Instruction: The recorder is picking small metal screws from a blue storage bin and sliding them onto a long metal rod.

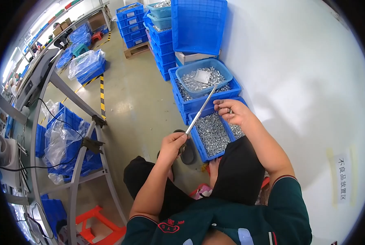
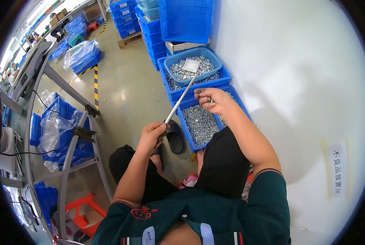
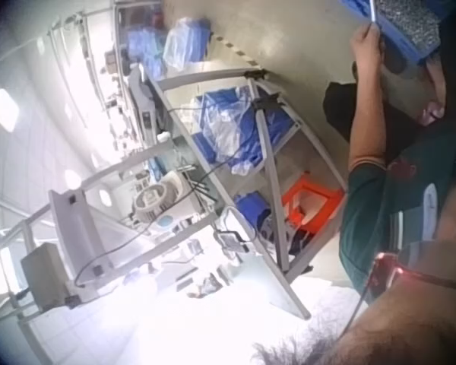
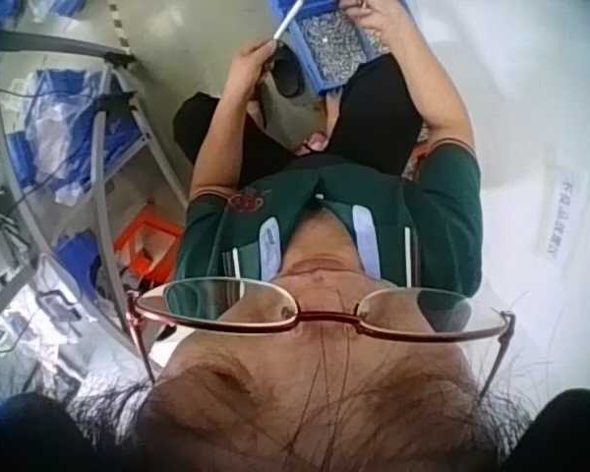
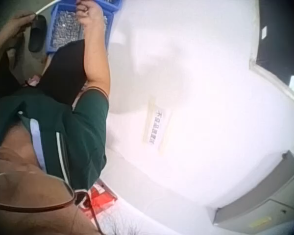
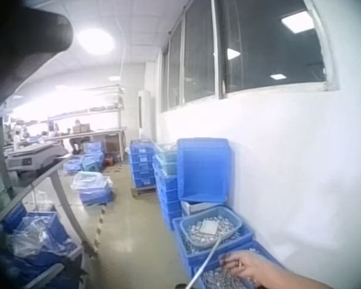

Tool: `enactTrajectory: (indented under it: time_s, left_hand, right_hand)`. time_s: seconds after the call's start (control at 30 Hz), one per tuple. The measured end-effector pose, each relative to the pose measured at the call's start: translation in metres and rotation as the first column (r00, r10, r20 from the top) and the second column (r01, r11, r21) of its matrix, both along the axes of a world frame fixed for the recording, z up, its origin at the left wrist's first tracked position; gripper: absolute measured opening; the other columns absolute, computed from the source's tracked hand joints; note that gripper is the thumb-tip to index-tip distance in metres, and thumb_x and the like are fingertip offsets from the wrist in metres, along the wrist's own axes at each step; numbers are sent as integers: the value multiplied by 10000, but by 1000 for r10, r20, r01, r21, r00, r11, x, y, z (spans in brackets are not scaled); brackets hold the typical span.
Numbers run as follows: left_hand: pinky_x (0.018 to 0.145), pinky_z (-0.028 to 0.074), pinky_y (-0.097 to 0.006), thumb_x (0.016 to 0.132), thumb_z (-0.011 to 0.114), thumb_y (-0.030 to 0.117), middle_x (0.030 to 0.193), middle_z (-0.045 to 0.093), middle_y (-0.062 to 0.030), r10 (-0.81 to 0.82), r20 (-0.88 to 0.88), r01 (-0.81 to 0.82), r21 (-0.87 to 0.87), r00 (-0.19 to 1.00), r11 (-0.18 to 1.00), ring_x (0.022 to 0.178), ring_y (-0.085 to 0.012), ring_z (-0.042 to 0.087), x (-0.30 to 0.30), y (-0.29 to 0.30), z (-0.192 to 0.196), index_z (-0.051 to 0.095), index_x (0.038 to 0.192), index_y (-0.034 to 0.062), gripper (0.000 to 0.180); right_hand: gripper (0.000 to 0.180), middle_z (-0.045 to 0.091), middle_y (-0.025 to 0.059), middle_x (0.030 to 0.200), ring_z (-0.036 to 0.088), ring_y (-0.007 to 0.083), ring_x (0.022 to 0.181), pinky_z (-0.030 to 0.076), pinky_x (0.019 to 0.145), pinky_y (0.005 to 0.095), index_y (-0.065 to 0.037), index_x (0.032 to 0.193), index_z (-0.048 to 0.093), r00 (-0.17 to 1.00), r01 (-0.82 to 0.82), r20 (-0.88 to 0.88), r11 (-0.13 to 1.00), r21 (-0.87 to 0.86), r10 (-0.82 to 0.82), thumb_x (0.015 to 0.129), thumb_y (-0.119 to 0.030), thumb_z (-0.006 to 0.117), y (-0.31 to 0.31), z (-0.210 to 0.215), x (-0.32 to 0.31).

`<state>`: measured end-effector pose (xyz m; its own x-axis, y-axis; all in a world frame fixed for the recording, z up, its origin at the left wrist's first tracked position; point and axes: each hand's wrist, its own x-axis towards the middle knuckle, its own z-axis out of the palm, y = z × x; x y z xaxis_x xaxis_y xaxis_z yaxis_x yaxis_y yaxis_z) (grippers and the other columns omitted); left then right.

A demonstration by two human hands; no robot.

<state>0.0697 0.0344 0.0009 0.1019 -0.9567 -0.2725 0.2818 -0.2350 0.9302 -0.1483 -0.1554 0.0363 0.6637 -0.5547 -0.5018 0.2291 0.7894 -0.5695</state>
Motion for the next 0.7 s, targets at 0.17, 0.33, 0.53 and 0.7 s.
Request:
enactTrajectory:
  time_s: [0.17, 0.33, 0.53, 0.7]
  left_hand:
    - [350, 243, -204, 872, 540, 200, 545, 441, 22, -26, 33, 25, 23, 999, 999, 391, -46, 346, -1, 3, 2, 604, 902, -18, 229]
    - [353, 238, -204, 866, 550, 207, 563, 463, 13, -52, 20, 51, 28, 998, 998, 397, -46, 349, -1, 5, 6, 612, 906, -6, 225]
    - [359, 235, -204, 855, 565, 213, 546, 462, 25, -94, 32, 93, 34, 995, 995, 392, -47, 344, -1, 6, 0, 630, 902, 17, 213]
    - [360, 232, -205, 858, 565, 219, 524, 449, 32, -121, 69, 117, 64, 990, 991, 382, -45, 341, -5, 8, -3, 630, 911, 14, 221]
  right_hand:
    - [208, 553, 91, 878, 427, 52, 518, 285, 326, 148, 9, 1007, 513, 996, 43, 81, 999, -13, -41, 799, 21, 513, -3, 3, -4]
    - [174, 573, 87, 898, 453, 50, 533, 301, 349, 162, -17, 1006, 531, 973, 219, 82, 975, -35, -215, 834, -39, 530, -3, 5, -5]
    - [169, 576, 85, 937, 436, 54, 522, 289, 351, 171, -22, 1011, 530, 957, 272, 102, 962, -4, -270, 903, -137, 471, -7, 2, -8]
    - [181, 578, 96, 978, 407, 55, 496, 281, 347, 173, -18, 1029, 526, 945, 308, 117, 951, -16, -304, 903, -126, 454, -6, 6, -5]
